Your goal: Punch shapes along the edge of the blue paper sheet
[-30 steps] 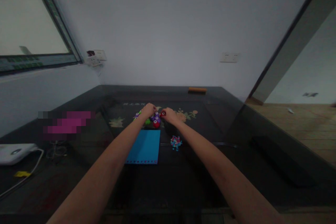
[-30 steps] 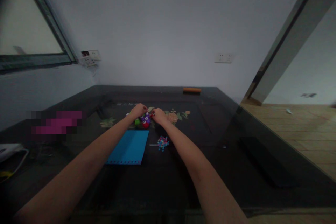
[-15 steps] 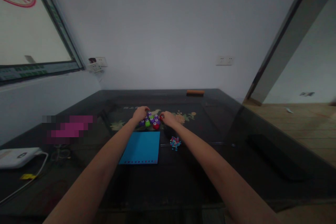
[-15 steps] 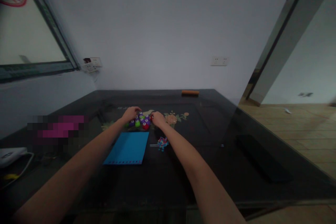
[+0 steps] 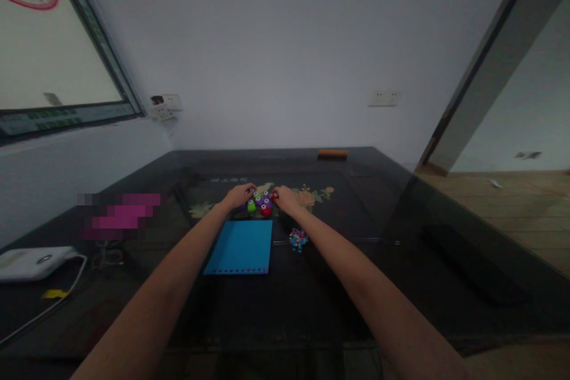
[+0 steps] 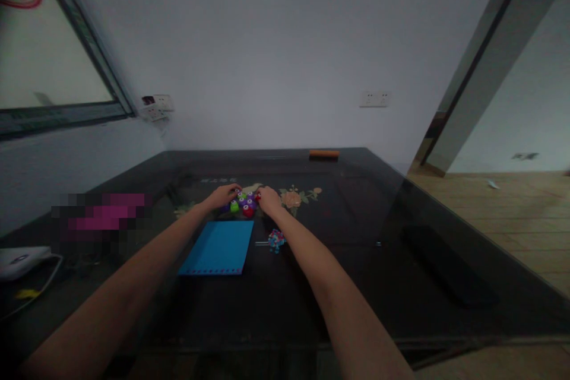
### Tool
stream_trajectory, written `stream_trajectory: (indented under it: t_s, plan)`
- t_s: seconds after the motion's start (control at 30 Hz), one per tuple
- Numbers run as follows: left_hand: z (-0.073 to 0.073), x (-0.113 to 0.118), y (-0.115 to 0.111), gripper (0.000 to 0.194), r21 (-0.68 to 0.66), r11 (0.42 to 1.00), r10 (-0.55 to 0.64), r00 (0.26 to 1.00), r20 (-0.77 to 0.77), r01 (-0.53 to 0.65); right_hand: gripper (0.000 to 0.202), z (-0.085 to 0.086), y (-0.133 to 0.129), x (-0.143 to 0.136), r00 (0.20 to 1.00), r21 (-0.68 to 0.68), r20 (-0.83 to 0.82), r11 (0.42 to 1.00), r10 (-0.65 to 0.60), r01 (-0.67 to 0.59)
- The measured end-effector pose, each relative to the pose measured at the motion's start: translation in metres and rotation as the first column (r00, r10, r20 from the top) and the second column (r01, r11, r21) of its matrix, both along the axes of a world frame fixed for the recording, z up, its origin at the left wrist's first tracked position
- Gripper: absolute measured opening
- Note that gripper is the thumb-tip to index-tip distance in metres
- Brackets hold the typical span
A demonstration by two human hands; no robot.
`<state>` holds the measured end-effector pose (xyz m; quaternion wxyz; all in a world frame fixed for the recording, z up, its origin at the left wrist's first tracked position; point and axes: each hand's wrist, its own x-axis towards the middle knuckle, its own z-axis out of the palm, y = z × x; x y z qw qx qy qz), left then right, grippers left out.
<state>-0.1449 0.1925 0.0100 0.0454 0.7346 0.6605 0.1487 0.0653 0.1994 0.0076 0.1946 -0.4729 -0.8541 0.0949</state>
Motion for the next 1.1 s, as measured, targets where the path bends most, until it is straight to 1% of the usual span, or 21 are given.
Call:
stream_trajectory:
  t_s: [0.13,0.27,0.4,0.43,0.5,0.57,0.6,0.67,0.77,0.83,0.9,0.93,1.0,1.07,1.1]
  plan:
    - [-0.003,-0.001,-0.001,0.028,0.015,1.0,-0.013,1.0,0.003,0.013,0.023,-0.003,0.001,-0.002,1.0,0.006,-0.004,1.0,-0.03,0.03]
    - [-0.007,-0.001,-0.004,0.027,0.042,0.999,-0.009,1.0,0.0,0.009,0.023,-0.003,-0.001,-0.001,1.0,0.011,-0.016,1.0,-0.027,0.027]
    - [-0.004,0.0,-0.011,0.026,0.078,0.997,0.007,1.0,-0.002,-0.007,0.027,-0.001,-0.003,0.003,0.999,0.011,-0.034,1.0,-0.016,0.017]
    - [-0.002,0.001,-0.013,0.027,0.108,0.994,0.018,1.0,0.0,-0.018,0.029,0.0,-0.004,0.005,0.999,0.013,-0.041,1.0,-0.01,0.01]
    - [0.003,0.004,-0.019,0.028,0.214,0.976,0.044,0.999,0.014,-0.046,0.032,0.001,-0.005,0.011,0.998,0.032,-0.064,0.999,0.02,-0.018]
    - [0.01,0.009,-0.027,0.028,0.346,0.936,0.048,0.998,0.042,-0.059,0.033,0.002,-0.007,0.023,0.994,0.067,-0.099,0.997,0.053,-0.047]
    - [0.014,0.014,-0.032,0.028,0.397,0.916,0.03,0.998,0.057,-0.051,0.032,0.002,-0.01,0.031,0.991,0.086,-0.118,0.995,0.065,-0.055]
    - [0.021,0.029,-0.046,0.025,0.462,0.887,-0.049,0.996,0.078,0.008,0.025,0.002,-0.018,0.05,0.985,0.108,-0.157,0.993,0.072,-0.055]
    - [0.03,0.066,-0.081,0.023,0.491,0.854,-0.248,0.964,0.091,0.174,0.011,0.003,-0.039,0.082,0.963,0.121,-0.248,0.99,0.106,-0.078]
    - [0.032,0.096,-0.111,0.022,0.484,0.823,-0.38,0.922,0.08,0.297,0.012,0.004,-0.059,0.102,0.951,0.101,-0.285,0.991,0.118,-0.092]
    - [0.031,0.126,-0.144,0.017,0.458,0.779,-0.5,0.865,0.04,0.429,0.021,0.004,-0.081,0.118,0.952,0.1,-0.275,0.989,0.132,-0.109]
    - [0.029,0.138,-0.16,0.015,0.448,0.755,-0.539,0.842,0.009,0.478,0.025,0.004,-0.092,0.124,0.952,0.108,-0.261,0.985,0.158,-0.134]
    - [0.024,0.158,-0.185,0.011,0.412,0.679,-0.63,0.77,-0.098,0.608,0.03,0.0,-0.115,0.132,0.945,0.117,-0.219,0.968,0.241,-0.22]
    - [0.016,0.168,-0.202,0.016,0.361,0.563,-0.722,0.655,-0.224,0.743,0.028,-0.006,-0.136,0.134,0.924,0.123,-0.139,0.932,0.357,-0.342]
    - [0.012,0.17,-0.208,0.018,0.33,0.508,-0.761,0.594,-0.262,0.796,0.026,-0.01,-0.144,0.134,0.902,0.124,-0.082,0.903,0.423,-0.412]
